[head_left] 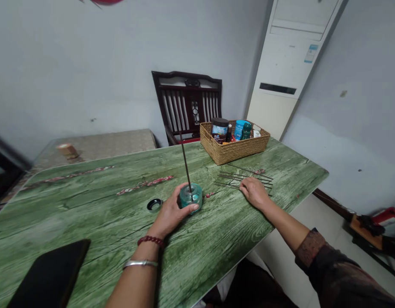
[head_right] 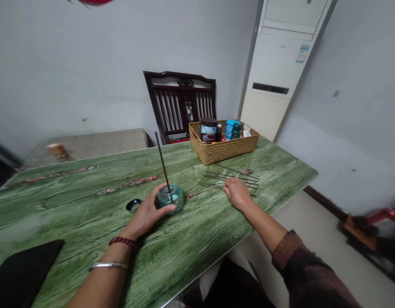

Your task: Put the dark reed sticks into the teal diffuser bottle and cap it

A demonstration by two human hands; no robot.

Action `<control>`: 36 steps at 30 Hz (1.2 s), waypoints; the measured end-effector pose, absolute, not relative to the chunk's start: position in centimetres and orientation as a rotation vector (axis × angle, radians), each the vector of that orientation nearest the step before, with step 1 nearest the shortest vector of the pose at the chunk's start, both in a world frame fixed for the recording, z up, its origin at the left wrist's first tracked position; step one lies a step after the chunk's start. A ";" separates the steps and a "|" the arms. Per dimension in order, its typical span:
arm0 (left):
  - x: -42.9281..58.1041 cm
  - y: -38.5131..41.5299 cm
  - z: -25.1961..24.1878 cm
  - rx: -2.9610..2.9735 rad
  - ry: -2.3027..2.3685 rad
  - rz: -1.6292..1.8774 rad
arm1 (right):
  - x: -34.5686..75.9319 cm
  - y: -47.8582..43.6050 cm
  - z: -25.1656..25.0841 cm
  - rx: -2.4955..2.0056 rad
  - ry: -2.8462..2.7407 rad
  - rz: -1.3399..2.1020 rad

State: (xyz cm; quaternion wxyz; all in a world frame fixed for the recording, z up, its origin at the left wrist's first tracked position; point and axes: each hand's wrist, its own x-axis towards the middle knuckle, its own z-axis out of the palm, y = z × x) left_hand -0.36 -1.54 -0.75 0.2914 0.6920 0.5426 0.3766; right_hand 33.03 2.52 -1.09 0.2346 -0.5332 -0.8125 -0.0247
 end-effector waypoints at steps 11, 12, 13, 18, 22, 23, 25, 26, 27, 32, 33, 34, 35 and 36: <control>-0.3 -1.5 -0.9 1.857 1.446 1.011 | 23.9 2.5 11.0 -0.666 -1.443 0.750; -0.3 -1.6 -0.8 1.858 1.447 1.007 | 22.9 2.4 11.6 -0.613 -1.407 0.782; -0.3 -1.6 -0.8 1.860 1.444 1.004 | 21.9 2.4 12.1 -0.574 -1.385 0.802; -0.3 -1.5 -1.0 1.876 1.424 1.026 | 18.5 2.7 11.7 -0.538 -1.390 0.853; -0.2 -1.5 -1.0 1.878 1.400 1.033 | 17.4 3.4 10.2 -0.601 -1.399 0.875; -0.2 -1.5 -1.0 1.882 1.395 1.037 | 17.2 3.5 9.8 -0.612 -1.402 0.883; -0.2 -1.6 -0.9 1.888 1.398 1.043 | 16.9 3.6 8.9 -0.626 -1.417 0.903; -0.2 -1.6 -0.8 1.890 1.406 1.044 | 16.6 3.6 8.4 -0.633 -1.425 0.918; -0.2 -1.7 -0.7 1.893 1.412 1.046 | 16.4 3.6 7.9 -0.643 -1.435 0.934; -0.2 -1.7 -0.5 1.905 1.443 1.052 | 16.5 3.5 5.2 -0.747 -1.538 0.890; -0.2 -1.7 -0.5 1.904 1.454 1.059 | 17.2 3.5 4.8 -0.777 -1.565 0.836; -0.3 -1.7 -0.5 1.901 1.468 1.068 | 18.2 3.6 4.5 -0.814 -1.589 0.771; -0.3 -1.7 -0.5 1.896 1.485 1.077 | 19.5 3.7 4.1 -0.859 -1.613 0.693; -0.4 -1.6 -0.5 1.891 1.505 1.086 | 21.1 3.8 3.8 -0.914 -1.636 0.603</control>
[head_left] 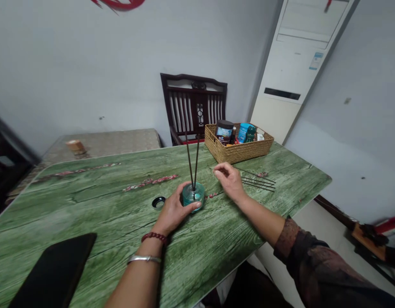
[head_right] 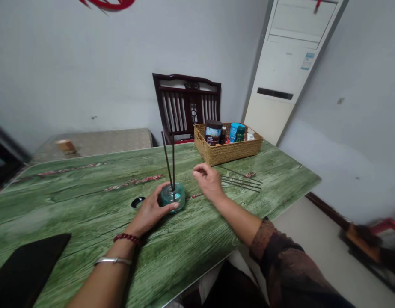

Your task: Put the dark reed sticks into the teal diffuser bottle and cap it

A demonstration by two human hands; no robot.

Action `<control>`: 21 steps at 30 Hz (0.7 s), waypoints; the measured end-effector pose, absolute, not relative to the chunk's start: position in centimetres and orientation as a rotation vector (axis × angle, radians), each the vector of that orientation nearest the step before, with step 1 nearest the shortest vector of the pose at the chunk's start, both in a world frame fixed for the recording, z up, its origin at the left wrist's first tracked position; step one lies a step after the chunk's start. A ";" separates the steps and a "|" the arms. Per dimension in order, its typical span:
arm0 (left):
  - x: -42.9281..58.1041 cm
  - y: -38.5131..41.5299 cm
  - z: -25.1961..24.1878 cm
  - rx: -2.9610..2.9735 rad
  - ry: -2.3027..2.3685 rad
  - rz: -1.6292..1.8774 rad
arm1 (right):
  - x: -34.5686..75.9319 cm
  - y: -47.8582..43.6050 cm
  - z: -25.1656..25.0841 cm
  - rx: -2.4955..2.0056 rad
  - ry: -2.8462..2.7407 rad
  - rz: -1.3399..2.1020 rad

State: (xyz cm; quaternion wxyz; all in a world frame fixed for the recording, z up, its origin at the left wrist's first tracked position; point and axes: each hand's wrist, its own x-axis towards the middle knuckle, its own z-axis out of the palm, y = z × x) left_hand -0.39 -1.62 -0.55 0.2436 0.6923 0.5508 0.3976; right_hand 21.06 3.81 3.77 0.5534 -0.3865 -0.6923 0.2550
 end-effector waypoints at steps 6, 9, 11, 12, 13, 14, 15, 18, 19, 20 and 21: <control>-0.6 -1.3 -0.7 1.866 1.590 1.133 | 32.5 4.4 0.3 -1.298 -1.833 0.002; -0.7 -1.2 -0.7 1.854 1.581 1.116 | 35.7 4.5 -2.0 -1.433 -1.885 -0.103; -0.8 -1.2 -0.7 1.854 1.577 1.108 | 36.3 4.6 -3.0 -1.502 -1.895 -0.122; -0.8 -1.1 -0.7 1.858 1.580 1.108 | 36.3 4.7 -3.4 -1.525 -1.906 -0.126; -0.8 -1.1 -0.8 1.863 1.587 1.110 | 36.1 4.7 -3.6 -1.540 -1.927 -0.130; -0.8 -1.1 -0.8 1.866 1.594 1.113 | 35.9 4.8 -3.7 -1.549 -1.954 -0.136; -0.8 -1.1 -0.9 1.868 1.599 1.112 | 35.7 4.9 -3.7 -1.555 -1.984 -0.144; -0.9 -0.9 -1.1 1.871 1.596 1.094 | 35.3 4.8 -3.4 -1.591 -2.050 -0.170; -0.9 -0.9 -1.2 1.871 1.588 1.087 | 35.3 4.7 -3.3 -1.605 -2.063 -0.176; -0.9 -0.9 -1.2 1.870 1.583 1.083 | 35.2 4.6 -3.2 -1.617 -2.075 -0.180; -0.9 -0.9 -1.3 1.868 1.581 1.081 | 35.2 4.5 -3.1 -1.624 -2.085 -0.181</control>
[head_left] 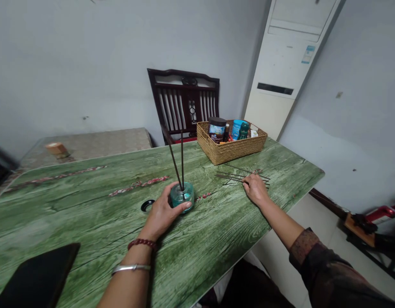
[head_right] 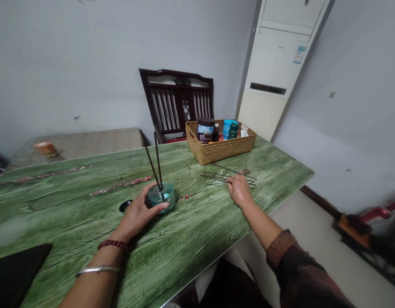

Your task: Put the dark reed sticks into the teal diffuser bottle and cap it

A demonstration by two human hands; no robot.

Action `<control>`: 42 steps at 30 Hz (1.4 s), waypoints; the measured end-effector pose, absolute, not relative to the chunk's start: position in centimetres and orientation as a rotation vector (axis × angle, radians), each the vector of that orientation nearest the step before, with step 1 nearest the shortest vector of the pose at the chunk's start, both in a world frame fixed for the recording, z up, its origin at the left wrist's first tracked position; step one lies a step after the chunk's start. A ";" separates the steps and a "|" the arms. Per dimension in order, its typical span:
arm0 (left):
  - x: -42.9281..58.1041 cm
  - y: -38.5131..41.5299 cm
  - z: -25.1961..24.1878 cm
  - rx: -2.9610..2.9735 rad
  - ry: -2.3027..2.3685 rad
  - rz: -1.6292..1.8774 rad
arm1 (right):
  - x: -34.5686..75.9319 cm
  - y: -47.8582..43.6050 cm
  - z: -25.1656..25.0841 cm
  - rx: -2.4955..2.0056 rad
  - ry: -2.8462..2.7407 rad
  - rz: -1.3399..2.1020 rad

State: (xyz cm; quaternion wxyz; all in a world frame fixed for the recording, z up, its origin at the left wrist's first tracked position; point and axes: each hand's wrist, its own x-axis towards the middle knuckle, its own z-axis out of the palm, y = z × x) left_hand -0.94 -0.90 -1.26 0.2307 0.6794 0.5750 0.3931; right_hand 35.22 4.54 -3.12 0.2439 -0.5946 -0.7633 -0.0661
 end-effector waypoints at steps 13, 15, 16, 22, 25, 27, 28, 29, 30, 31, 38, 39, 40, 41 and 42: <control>-0.8 -1.1 -0.9 1.833 1.581 1.116 | 35.0 4.2 -2.8 -1.572 -2.179 -0.077; -0.8 -1.1 -0.9 1.836 1.584 1.112 | 34.8 4.1 -2.7 -1.547 -2.184 -0.065; -0.8 -1.1 -0.9 1.839 1.587 1.107 | 34.7 4.0 -2.6 -1.533 -2.187 -0.056; -0.8 -1.2 -0.8 1.858 1.585 1.084 | 34.0 3.5 -2.2 -1.449 -2.215 -0.017; -0.7 -1.2 -0.7 1.859 1.584 1.080 | 33.1 3.5 -1.0 -1.332 -2.110 0.123; -0.7 -1.3 -0.6 1.865 1.582 1.083 | 32.0 3.6 0.4 -1.233 -1.936 0.332; -0.7 -1.3 -0.6 1.866 1.580 1.090 | 31.3 3.7 1.4 -1.169 -1.836 0.454; -0.7 -1.3 -0.7 1.866 1.575 1.100 | 30.4 3.7 2.4 -1.095 -1.740 0.576; -0.7 -1.3 -0.7 1.865 1.568 1.109 | 29.5 3.7 3.5 -1.012 -1.652 0.690; -0.7 -1.3 -0.7 1.863 1.561 1.115 | 28.4 3.6 4.7 -0.927 -1.573 0.792; -0.7 -1.3 -1.0 1.839 1.532 1.117 | 20.3 2.3 10.7 -0.430 -1.289 1.204; -0.7 -1.2 -1.0 1.838 1.532 1.118 | 19.3 2.2 11.0 -0.405 -1.297 1.200; -0.7 -1.2 -1.0 1.837 1.531 1.117 | 18.4 2.3 11.1 -0.397 -1.312 1.188; -0.7 -1.2 -0.9 1.835 1.529 1.119 | 17.6 2.5 11.0 -0.401 -1.329 1.174; -0.7 -1.2 -0.9 1.833 1.525 1.122 | 16.9 2.7 10.8 -0.412 -1.346 1.159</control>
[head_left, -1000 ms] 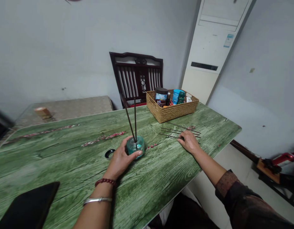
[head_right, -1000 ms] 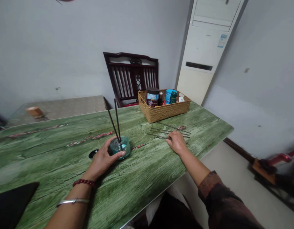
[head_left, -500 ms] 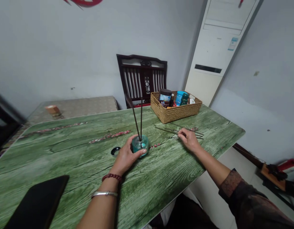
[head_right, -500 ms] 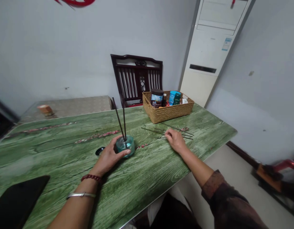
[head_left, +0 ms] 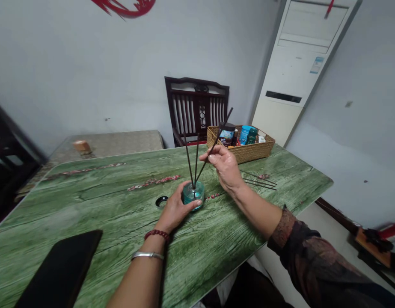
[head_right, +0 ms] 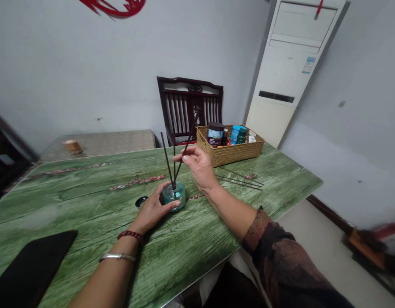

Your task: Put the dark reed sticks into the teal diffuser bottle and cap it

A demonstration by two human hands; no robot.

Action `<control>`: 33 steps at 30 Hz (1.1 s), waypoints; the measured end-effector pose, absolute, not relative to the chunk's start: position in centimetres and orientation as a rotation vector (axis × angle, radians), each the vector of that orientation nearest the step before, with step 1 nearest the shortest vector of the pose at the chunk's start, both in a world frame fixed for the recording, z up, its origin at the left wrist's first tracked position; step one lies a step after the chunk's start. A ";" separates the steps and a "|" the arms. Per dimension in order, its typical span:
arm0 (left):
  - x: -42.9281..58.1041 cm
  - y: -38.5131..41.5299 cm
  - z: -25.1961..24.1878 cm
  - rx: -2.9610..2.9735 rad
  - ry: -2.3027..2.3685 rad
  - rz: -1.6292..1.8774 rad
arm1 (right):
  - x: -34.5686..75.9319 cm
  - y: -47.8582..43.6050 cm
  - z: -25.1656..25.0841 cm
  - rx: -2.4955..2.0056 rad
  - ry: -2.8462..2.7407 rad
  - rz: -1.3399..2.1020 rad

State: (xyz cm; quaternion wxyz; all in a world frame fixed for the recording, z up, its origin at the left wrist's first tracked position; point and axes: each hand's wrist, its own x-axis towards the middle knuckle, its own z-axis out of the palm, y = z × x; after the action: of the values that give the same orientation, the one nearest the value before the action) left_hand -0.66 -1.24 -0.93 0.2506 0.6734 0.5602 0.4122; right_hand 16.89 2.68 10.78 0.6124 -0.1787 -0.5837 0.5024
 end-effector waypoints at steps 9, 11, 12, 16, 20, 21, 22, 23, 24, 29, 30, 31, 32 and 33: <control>-0.6 -1.2 -1.0 1.852 1.506 1.152 | 14.7 4.2 7.0 -0.568 -1.457 1.101; -0.6 -1.1 -1.1 1.857 1.513 1.160 | 14.4 4.0 6.2 -0.622 -1.488 1.113; -0.6 -1.1 -1.1 1.860 1.517 1.164 | 14.3 3.8 6.0 -0.647 -1.510 1.105; -0.7 -1.1 -1.2 1.860 1.532 1.165 | 15.2 3.0 5.9 -0.723 -1.624 0.888; -0.7 -1.2 -1.0 1.842 1.571 1.150 | 20.0 3.7 5.8 -0.832 -1.701 0.589; -0.6 -1.2 -1.0 1.837 1.587 1.149 | 21.8 4.1 5.4 -0.882 -1.700 0.509; -0.6 -1.2 -0.9 1.834 1.597 1.147 | 23.9 4.6 4.9 -0.944 -1.691 0.412; -0.6 -1.2 -0.8 1.834 1.597 1.145 | 26.0 5.0 4.1 -1.015 -1.676 0.295; -0.6 -1.2 -0.7 1.835 1.587 1.142 | 28.1 5.3 3.3 -1.095 -1.658 0.183; -0.5 -1.3 -0.5 1.845 1.563 1.131 | 35.9 5.6 -1.8 -1.447 -1.732 -0.111; -0.6 -1.2 -0.5 1.850 1.573 1.129 | 36.4 5.5 -2.5 -1.505 -1.769 -0.121; -0.6 -1.2 -0.5 1.859 1.578 1.125 | 36.6 5.4 -3.1 -1.558 -1.808 -0.127; -0.6 -1.2 -0.6 1.869 1.581 1.118 | 36.5 5.4 -3.4 -1.604 -1.848 -0.133; -0.7 -1.2 -0.6 1.877 1.583 1.108 | 36.3 5.4 -3.7 -1.641 -1.889 -0.142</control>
State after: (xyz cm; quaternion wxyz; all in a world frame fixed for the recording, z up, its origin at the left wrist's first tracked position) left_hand -0.69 -1.15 -0.62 0.2218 0.6794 0.5730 0.4012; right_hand 36.31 5.39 -3.66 0.3123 -0.6219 -0.7161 -0.0538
